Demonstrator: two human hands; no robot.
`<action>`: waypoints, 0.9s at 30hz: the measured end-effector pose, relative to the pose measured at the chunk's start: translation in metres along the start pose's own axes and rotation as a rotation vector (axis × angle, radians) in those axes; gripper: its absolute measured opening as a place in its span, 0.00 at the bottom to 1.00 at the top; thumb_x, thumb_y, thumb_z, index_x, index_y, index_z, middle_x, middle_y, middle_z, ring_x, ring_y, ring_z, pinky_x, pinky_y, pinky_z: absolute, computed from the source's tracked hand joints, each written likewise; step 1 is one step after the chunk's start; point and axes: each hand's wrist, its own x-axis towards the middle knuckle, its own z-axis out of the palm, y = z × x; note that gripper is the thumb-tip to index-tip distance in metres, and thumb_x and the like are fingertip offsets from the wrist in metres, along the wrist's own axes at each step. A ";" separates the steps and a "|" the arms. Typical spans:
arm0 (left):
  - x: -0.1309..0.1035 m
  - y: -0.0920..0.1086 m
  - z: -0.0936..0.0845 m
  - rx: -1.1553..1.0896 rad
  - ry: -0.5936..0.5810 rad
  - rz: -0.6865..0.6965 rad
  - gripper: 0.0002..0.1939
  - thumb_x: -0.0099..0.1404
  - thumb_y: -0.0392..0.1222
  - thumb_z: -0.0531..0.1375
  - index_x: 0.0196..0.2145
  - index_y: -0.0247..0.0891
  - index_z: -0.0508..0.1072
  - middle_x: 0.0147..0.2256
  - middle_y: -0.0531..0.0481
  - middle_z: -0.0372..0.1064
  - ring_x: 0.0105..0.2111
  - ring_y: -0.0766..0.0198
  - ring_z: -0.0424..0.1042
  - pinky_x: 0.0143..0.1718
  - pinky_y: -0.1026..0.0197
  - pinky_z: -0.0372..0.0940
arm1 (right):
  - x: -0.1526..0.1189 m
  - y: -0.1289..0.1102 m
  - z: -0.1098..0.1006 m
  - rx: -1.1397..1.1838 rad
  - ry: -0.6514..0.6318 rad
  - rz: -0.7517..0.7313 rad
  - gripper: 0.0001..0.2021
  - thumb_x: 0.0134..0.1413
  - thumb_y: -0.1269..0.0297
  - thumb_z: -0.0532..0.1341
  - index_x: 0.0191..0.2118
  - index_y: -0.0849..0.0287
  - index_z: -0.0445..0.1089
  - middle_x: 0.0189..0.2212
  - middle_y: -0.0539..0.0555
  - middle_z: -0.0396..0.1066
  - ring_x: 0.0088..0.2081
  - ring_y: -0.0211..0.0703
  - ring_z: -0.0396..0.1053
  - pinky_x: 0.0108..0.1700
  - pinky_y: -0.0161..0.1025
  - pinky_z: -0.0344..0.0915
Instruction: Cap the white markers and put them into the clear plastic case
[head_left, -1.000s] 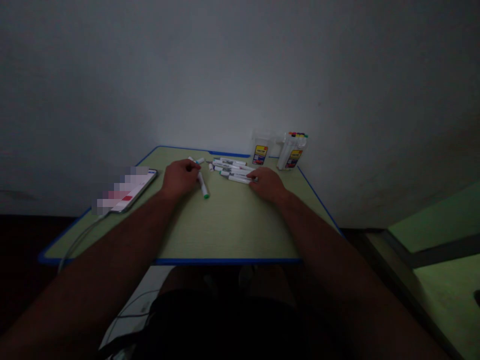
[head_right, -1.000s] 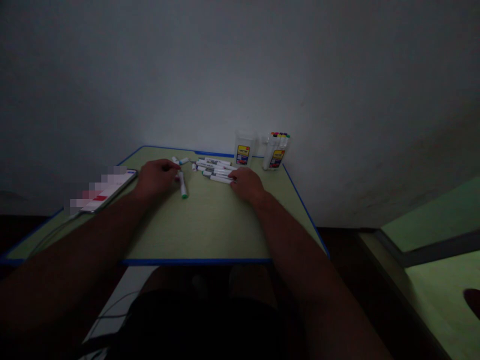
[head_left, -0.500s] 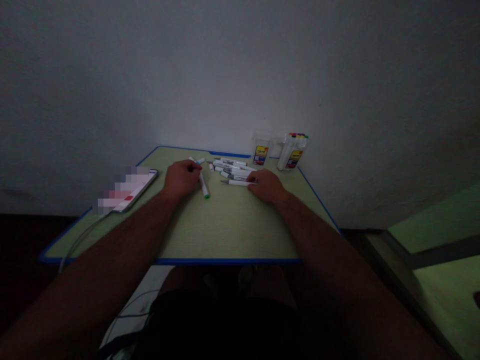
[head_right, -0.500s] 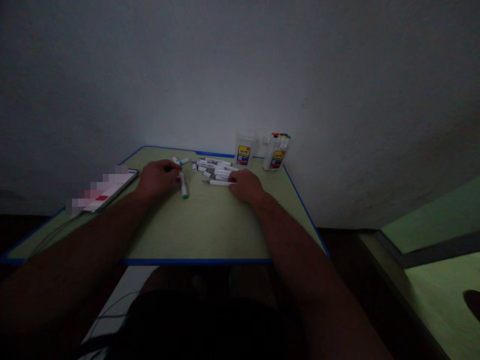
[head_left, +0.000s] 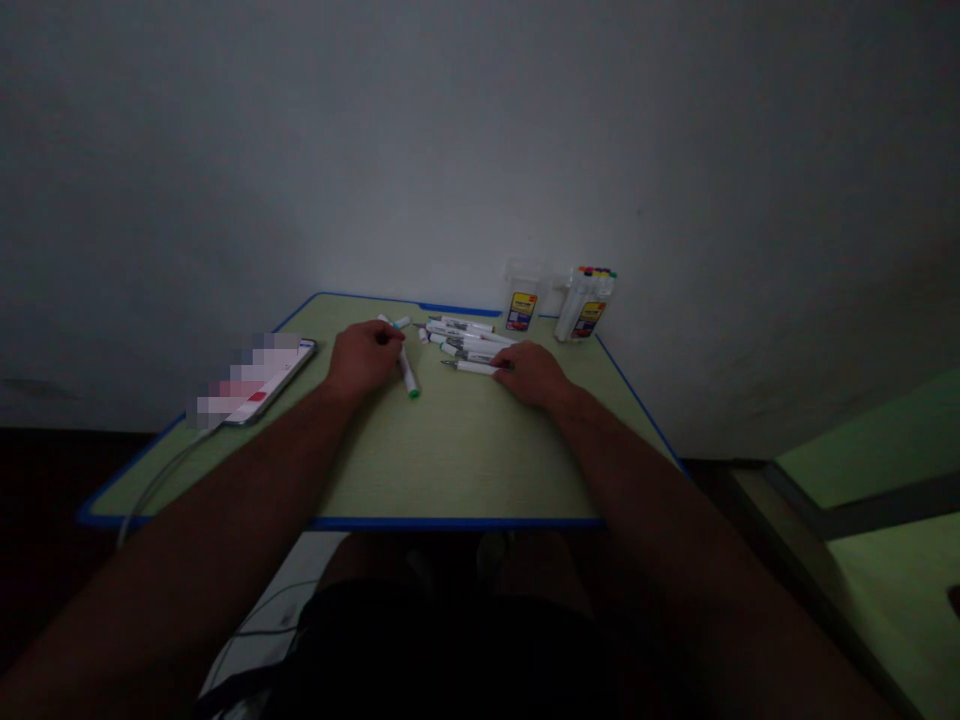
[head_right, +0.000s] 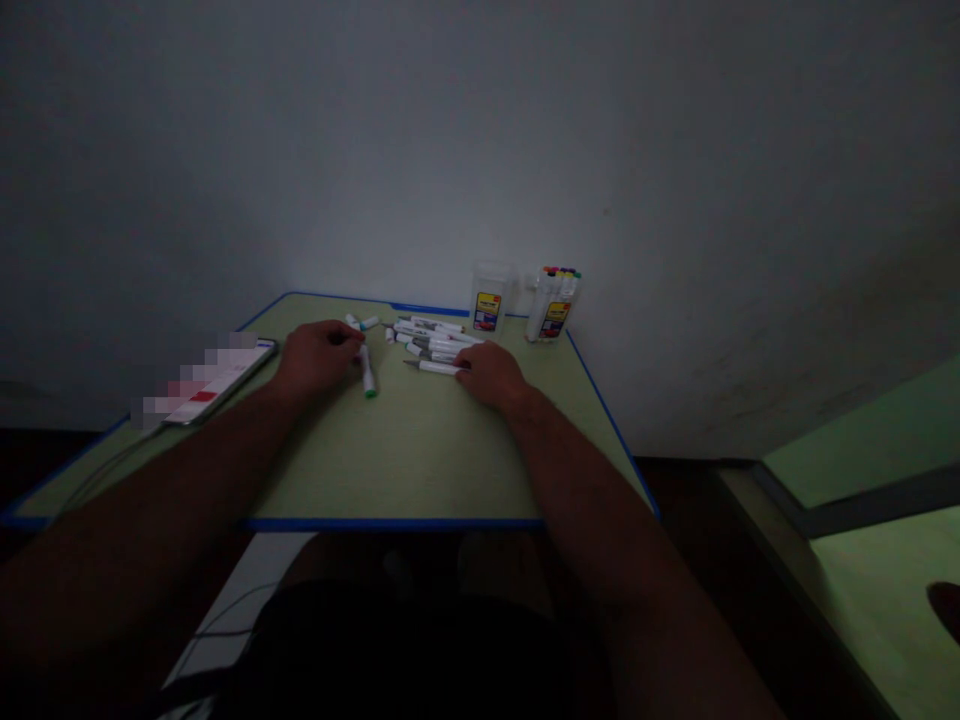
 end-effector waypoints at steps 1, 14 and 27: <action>0.000 0.000 0.000 0.001 -0.001 -0.001 0.11 0.63 0.38 0.60 0.40 0.38 0.83 0.43 0.41 0.82 0.42 0.53 0.79 0.48 0.55 0.68 | 0.000 0.000 0.000 -0.003 0.000 0.000 0.12 0.60 0.65 0.65 0.48 0.56 0.81 0.46 0.58 0.81 0.49 0.51 0.75 0.52 0.45 0.67; 0.002 -0.003 0.002 0.017 -0.011 0.016 0.13 0.62 0.40 0.59 0.41 0.37 0.83 0.41 0.41 0.82 0.41 0.52 0.79 0.46 0.54 0.68 | 0.003 -0.009 -0.001 -0.109 -0.007 0.076 0.14 0.66 0.64 0.60 0.51 0.58 0.79 0.49 0.60 0.79 0.52 0.51 0.71 0.53 0.44 0.66; 0.002 -0.006 0.003 -0.023 -0.016 0.017 0.12 0.62 0.39 0.60 0.39 0.38 0.82 0.41 0.42 0.81 0.39 0.53 0.78 0.45 0.55 0.68 | 0.002 -0.010 -0.001 0.001 0.056 0.051 0.11 0.63 0.67 0.62 0.48 0.60 0.79 0.46 0.60 0.78 0.49 0.50 0.71 0.52 0.44 0.66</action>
